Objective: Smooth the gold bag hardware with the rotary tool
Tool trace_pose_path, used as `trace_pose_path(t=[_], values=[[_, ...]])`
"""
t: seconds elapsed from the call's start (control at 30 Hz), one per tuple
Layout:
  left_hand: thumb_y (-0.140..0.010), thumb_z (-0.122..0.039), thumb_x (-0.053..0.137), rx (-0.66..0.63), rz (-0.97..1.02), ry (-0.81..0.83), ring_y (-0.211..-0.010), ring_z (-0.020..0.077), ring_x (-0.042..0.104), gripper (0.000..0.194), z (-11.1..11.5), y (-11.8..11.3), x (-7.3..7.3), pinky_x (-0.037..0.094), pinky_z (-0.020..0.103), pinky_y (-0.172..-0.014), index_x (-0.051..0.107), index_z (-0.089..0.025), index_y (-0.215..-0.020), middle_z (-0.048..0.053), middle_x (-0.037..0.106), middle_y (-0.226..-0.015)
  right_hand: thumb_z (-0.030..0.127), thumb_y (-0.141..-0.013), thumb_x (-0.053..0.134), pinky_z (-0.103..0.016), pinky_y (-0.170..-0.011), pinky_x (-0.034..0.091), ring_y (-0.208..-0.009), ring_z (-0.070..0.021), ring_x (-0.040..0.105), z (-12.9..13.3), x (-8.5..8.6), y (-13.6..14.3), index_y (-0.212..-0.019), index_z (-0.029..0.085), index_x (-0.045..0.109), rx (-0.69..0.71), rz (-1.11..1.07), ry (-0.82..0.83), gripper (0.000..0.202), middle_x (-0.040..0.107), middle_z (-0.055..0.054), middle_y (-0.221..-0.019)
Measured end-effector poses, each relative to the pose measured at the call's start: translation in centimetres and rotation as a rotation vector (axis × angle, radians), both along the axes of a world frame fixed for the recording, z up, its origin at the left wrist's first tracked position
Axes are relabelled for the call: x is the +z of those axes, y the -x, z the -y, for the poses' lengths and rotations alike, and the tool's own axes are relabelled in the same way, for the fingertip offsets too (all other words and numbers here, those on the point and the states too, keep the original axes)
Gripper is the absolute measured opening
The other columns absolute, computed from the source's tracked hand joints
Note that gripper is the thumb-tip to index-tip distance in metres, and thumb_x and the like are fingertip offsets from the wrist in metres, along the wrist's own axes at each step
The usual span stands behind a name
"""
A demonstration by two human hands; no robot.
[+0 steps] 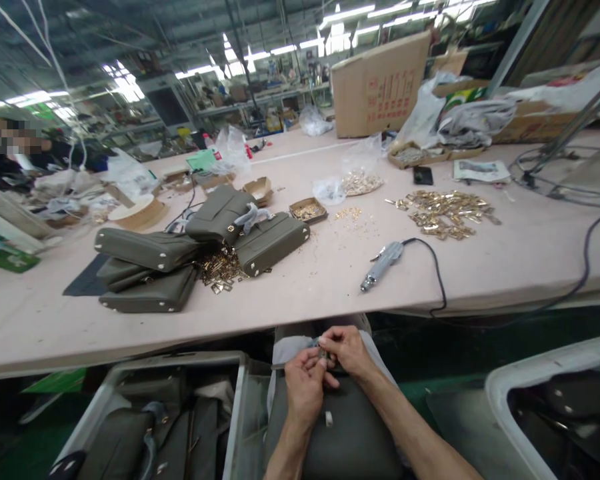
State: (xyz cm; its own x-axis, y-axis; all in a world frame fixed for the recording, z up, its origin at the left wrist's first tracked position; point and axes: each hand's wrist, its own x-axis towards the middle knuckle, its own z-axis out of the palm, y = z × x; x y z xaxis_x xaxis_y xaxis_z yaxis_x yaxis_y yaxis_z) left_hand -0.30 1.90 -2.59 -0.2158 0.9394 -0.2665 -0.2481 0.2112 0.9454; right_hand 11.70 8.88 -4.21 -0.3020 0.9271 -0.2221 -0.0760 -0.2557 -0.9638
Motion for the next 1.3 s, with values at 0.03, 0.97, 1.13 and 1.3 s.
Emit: trace_pose_path(t=[0.03,0.97,1.13,1.3], values=[[-0.073,-0.048,0.083,-0.003,0.003,-0.005,-0.044,0.0194,0.067,0.048,-0.1,0.1,-0.2,0.051,0.024,-0.044,0.069,-0.009,-0.098,0.013,0.075,-0.075,0.053,-0.072,0.081,-0.022,-0.043,0.036,-0.043,-0.0111,0.048,-0.2,-0.1,0.1,-0.072,0.012,0.071,-0.003,-0.004,0.02,0.042,0.056,0.0,-0.049],[-0.081,-0.061,0.073,0.099,0.05,-0.043,-0.038,0.0151,0.063,0.055,-0.2,1.2,-2.3,0.04,0.018,-0.038,0.065,-0.009,-0.098,0.014,0.074,-0.076,0.045,-0.093,0.055,-0.028,-0.056,0.04,-0.053,-0.0169,0.055,-2.8,8.5,2.1,-0.074,0.02,0.068,0.051,0.721,-0.475,0.034,0.06,-0.001,-0.056],[-0.083,-0.057,0.07,0.094,0.115,-0.043,-0.039,0.0147,0.063,0.048,-0.1,1.2,-1.8,0.039,0.018,-0.037,0.061,-0.011,-0.095,0.012,0.074,-0.079,0.04,-0.091,0.061,-0.027,-0.061,0.045,-0.063,-0.0167,0.061,-5.2,10.9,6.5,-0.088,0.019,0.072,0.142,0.568,-0.609,0.023,0.067,-0.002,-0.07],[-0.082,-0.046,0.068,0.108,0.148,-0.016,-0.037,0.0153,0.061,0.039,-0.3,0.9,-2.1,0.038,0.02,-0.035,0.059,-0.011,-0.096,0.01,0.073,-0.075,0.024,-0.089,0.064,-0.028,-0.078,0.051,-0.079,-0.0179,0.066,-7.6,10.1,16.5,-0.104,0.018,0.071,0.315,0.53,-0.876,0.018,0.073,-0.005,-0.092]])
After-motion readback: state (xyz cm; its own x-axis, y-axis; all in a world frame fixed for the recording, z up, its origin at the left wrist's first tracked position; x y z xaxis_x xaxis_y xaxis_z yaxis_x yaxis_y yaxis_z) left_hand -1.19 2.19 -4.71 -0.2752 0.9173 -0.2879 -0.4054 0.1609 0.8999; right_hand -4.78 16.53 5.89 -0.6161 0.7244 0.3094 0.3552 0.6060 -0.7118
